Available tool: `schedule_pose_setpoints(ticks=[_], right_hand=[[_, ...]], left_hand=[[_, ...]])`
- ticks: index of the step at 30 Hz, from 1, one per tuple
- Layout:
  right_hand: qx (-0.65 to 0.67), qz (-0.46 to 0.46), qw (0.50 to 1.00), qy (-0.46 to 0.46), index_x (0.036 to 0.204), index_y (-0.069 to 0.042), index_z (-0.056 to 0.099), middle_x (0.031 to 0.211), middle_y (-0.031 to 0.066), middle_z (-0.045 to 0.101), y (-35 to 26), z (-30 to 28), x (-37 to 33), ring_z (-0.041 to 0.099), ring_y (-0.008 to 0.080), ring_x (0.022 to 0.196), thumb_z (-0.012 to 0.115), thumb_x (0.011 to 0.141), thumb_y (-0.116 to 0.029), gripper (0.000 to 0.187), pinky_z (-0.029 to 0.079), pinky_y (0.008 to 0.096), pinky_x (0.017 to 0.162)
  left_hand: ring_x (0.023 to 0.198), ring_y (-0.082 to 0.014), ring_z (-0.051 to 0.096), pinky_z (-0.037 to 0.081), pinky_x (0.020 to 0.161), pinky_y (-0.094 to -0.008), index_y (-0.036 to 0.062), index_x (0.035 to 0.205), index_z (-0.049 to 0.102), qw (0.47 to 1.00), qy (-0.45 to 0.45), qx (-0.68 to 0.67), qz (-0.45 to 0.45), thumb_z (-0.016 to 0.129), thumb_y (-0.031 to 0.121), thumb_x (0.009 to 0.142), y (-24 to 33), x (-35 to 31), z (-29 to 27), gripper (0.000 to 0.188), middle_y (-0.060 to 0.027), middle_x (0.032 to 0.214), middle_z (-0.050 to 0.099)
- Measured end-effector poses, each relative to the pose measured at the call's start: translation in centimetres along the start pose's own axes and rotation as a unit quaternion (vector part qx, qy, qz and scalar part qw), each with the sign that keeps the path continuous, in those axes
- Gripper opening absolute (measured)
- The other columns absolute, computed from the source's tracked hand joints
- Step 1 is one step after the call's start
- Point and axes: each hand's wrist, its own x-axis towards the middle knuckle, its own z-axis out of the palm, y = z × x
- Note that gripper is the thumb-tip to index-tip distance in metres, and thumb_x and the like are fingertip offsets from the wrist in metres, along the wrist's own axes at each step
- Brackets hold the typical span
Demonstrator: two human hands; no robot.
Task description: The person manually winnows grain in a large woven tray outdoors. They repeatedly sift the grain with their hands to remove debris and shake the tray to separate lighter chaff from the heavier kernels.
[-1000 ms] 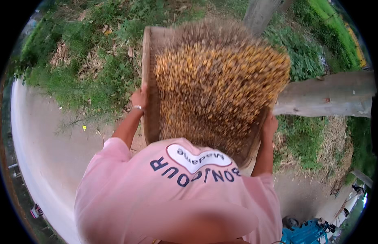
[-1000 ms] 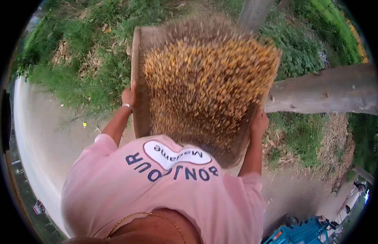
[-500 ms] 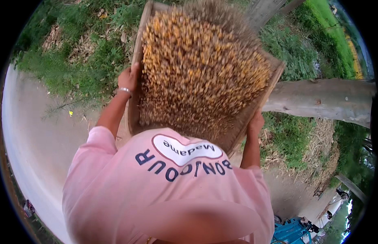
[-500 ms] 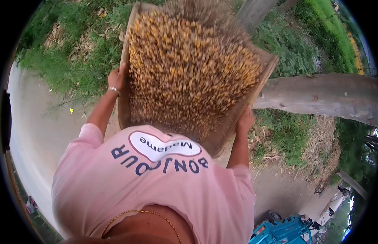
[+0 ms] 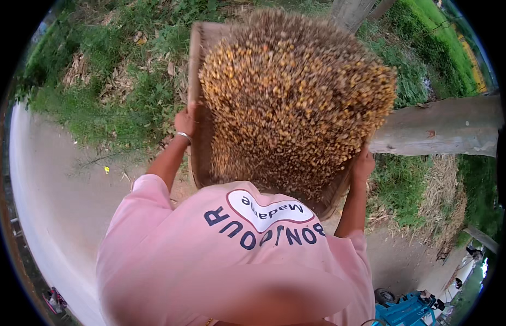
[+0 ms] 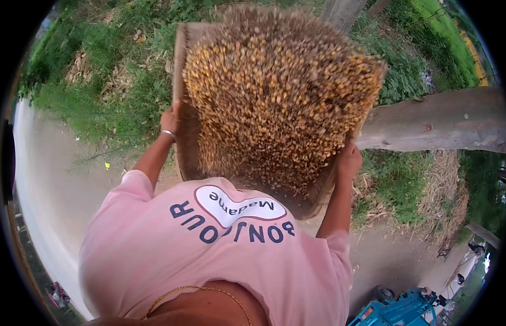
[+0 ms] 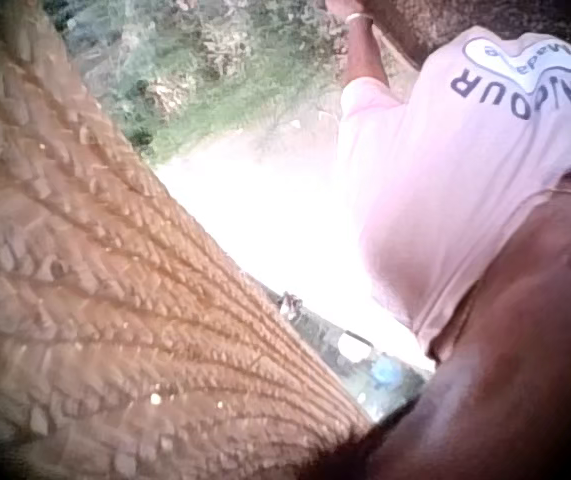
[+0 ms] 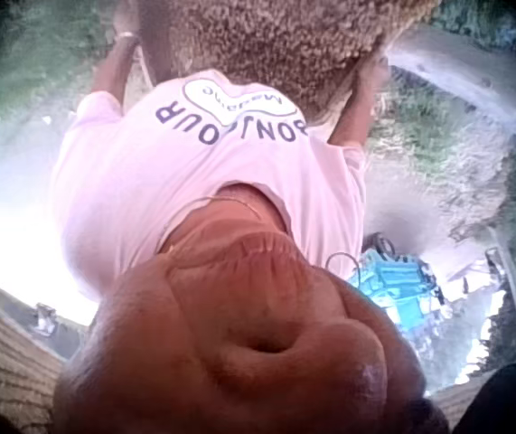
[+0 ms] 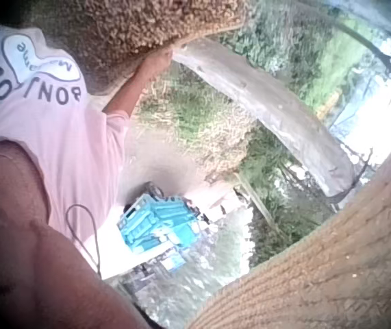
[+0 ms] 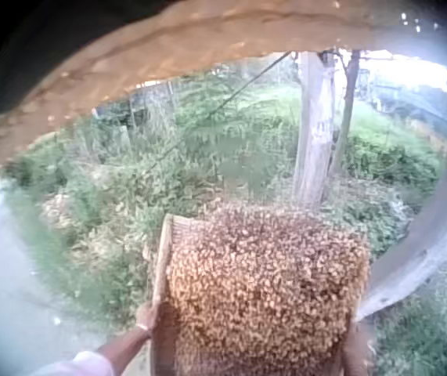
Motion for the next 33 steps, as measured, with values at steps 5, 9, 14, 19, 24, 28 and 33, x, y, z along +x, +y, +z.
schedule_pose_setpoints(ticks=[5,9,14,19,24,28,33], right_hand=[[-0.025,0.105,0.993,-0.051,0.091,0.004,0.063,0.080,0.0190,0.062,3.5,1.9,-1.0,0.056,0.0282,0.071,0.041,0.095,-0.043,0.052,0.044,0.0413,0.067],[0.154,0.088,0.984,0.011,0.092,0.004,0.065,0.082,0.0197,0.062,0.7,0.2,-0.6,0.060,0.0260,0.072,0.040,0.095,-0.043,0.053,0.045,0.0417,0.067],[0.233,0.178,0.956,0.034,0.097,0.005,0.064,0.087,0.0158,0.064,1.1,0.9,0.0,0.059,0.0242,0.076,0.038,0.097,-0.042,0.054,0.047,0.0391,0.069],[-0.004,0.067,0.998,-0.010,0.094,0.004,0.064,0.083,0.0214,0.063,4.5,3.1,-2.0,0.059,0.0312,0.073,0.040,0.095,-0.040,0.051,0.046,0.0417,0.070],[0.049,0.044,0.997,0.050,0.096,0.005,0.064,0.081,0.0180,0.064,-1.6,-2.5,-1.2,0.059,0.0269,0.070,0.040,0.096,-0.039,0.050,0.046,0.0404,0.064],[0.015,0.031,0.999,0.038,0.097,0.004,0.064,0.079,0.0117,0.062,-2.2,-3.0,1.2,0.058,0.0197,0.066,0.040,0.097,-0.040,0.049,0.046,0.0351,0.057],[-0.051,0.075,0.996,0.015,0.089,0.009,0.062,0.077,0.0175,0.061,6.1,2.6,-1.3,0.056,0.0263,0.073,0.043,0.095,-0.041,0.054,0.045,0.0402,0.069]], left_hand=[[0.079,-0.0424,0.061,0.046,0.072,-0.0469,-0.0067,0.089,0.065,1.000,0.016,0.000,-0.004,0.039,0.064,0.089,1.3,-1.9,-1.1,0.075,-0.0279,0.077,0.062],[0.061,-0.0300,0.058,0.046,0.061,-0.0417,-0.0048,0.086,0.064,0.996,0.068,-0.030,0.053,0.045,0.059,0.089,7.8,-2.5,-8.2,0.067,-0.0190,0.065,0.060],[0.056,-0.0273,0.056,0.045,0.057,-0.0391,-0.0029,0.086,0.064,0.992,0.011,-0.100,0.074,0.048,0.060,0.088,10.6,-0.7,-9.9,0.064,-0.0161,0.061,0.058],[0.076,-0.0384,0.062,0.047,0.072,-0.0433,-0.0031,0.092,0.066,1.000,-0.015,0.005,0.012,0.043,0.067,0.085,3.1,-0.5,-2.7,0.074,-0.0249,0.079,0.063],[0.072,-0.0287,0.063,0.048,0.069,-0.0380,-0.0035,0.099,0.066,0.989,0.064,-0.132,0.030,0.047,0.062,0.087,4.0,-0.9,-5.2,0.070,-0.0178,0.076,0.065],[0.069,-0.0301,0.063,0.048,0.066,-0.0391,-0.0028,0.102,0.065,0.976,-0.002,-0.215,0.034,0.045,0.059,0.089,2.7,1.7,-4.4,0.066,-0.0161,0.072,0.064],[0.076,-0.0438,0.061,0.047,0.071,-0.0464,-0.0037,0.088,0.065,0.999,-0.013,0.026,0.033,0.040,0.067,0.086,0.1,1.0,1.0,0.075,-0.0276,0.080,0.063]])
